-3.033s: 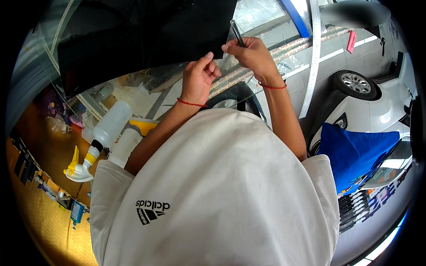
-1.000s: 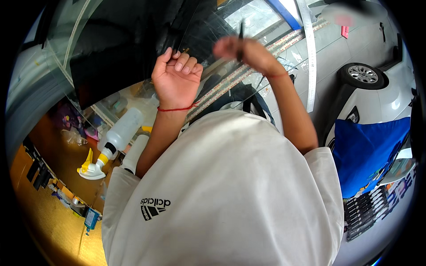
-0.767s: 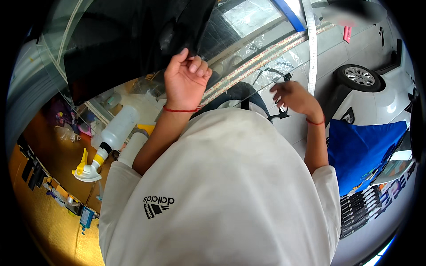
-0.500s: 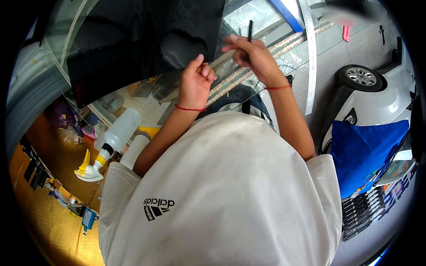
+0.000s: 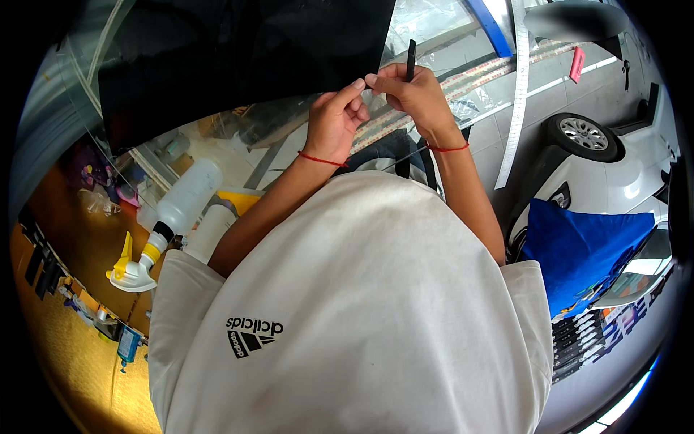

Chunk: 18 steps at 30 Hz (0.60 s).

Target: The person measures and cuts a sheet of black tint film on a car windshield using a metal ruler and a utility knife. They repeatedly align the ruler, score the film, and trim the edges to fit the glass.

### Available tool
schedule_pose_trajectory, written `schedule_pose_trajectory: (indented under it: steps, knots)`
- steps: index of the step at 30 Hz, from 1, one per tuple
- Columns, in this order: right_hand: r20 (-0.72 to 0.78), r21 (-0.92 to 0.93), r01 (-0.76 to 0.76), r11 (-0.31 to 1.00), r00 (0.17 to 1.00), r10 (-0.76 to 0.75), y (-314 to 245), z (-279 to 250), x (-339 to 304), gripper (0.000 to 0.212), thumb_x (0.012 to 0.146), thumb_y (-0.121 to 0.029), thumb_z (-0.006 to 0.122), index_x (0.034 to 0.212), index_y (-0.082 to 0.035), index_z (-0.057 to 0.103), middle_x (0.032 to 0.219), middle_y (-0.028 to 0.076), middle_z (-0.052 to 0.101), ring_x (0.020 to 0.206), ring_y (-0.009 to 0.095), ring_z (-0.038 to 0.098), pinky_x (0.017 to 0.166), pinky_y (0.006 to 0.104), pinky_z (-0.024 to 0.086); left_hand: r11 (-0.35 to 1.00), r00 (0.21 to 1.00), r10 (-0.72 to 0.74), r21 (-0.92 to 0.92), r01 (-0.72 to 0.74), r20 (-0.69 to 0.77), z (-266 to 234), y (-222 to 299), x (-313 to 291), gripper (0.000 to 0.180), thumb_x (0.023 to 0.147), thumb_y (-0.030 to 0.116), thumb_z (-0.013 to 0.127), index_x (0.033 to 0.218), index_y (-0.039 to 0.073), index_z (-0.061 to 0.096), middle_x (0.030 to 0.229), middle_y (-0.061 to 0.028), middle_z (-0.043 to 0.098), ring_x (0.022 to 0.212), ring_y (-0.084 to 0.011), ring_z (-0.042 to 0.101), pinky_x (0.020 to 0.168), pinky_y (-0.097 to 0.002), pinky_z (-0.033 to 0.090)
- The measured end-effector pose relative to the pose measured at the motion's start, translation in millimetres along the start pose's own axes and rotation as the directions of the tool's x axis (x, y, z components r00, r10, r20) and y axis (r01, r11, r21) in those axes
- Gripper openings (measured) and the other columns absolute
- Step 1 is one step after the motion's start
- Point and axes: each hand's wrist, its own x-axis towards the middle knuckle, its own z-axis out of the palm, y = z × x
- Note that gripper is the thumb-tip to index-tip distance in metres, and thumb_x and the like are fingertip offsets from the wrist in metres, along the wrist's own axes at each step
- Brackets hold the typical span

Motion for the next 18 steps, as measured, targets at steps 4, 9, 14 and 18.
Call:
schedule_pose_trajectory:
  steps: [4,9,14,18]
  knots:
    - [0.013,0.010,0.027,1.000,1.000,-0.027,2.8,-1.8,-0.7,0.027,0.085,-0.023,0.083,0.086,0.000,0.071,0.072,0.002,0.065,0.058,0.007,0.048,0.053,0.0240,0.035,1.000,1.000,0.014,-0.003,-0.014,0.006,-2.3,-1.8,1.7,0.022,0.092,0.016,0.077,0.079,0.007,0.061,0.073,-0.0016,0.056,0.068,-0.0154,0.055,0.068,-0.0299,0.048]
    - [0.024,0.026,0.027,0.999,0.999,-0.028,4.4,-3.5,0.4,0.027,0.087,-0.024,0.083,0.086,0.000,0.071,0.072,0.002,0.065,0.058,0.006,0.048,0.053,0.0233,0.034,1.000,1.000,0.025,0.010,-0.025,-0.004,-1.4,-2.0,1.5,0.024,0.092,0.016,0.077,0.077,0.009,0.060,0.073,-0.0009,0.055,0.068,-0.0147,0.054,0.068,-0.0300,0.048]
    - [0.011,0.087,0.007,0.996,1.000,-0.008,3.1,-0.7,0.1,0.019,0.091,-0.017,0.080,0.083,-0.003,0.069,0.070,0.000,0.063,0.052,0.003,0.038,0.049,0.0229,0.023,1.000,0.999,0.031,0.003,-0.031,-0.009,-0.3,-2.6,1.3,0.025,0.092,0.015,0.077,0.076,0.009,0.059,0.073,-0.0008,0.055,0.068,-0.0146,0.054,0.068,-0.0301,0.047]
    - [0.016,0.110,0.013,0.994,1.000,-0.014,2.5,-0.6,-0.1,0.017,0.093,-0.015,0.078,0.083,-0.004,0.069,0.069,-0.001,0.061,0.052,0.003,0.037,0.049,0.0229,0.023,0.999,0.999,0.032,-0.004,-0.032,-0.011,0.0,-2.7,1.8,0.025,0.091,0.015,0.078,0.076,0.010,0.059,0.073,-0.0009,0.055,0.068,-0.0150,0.054,0.068,-0.0303,0.048]
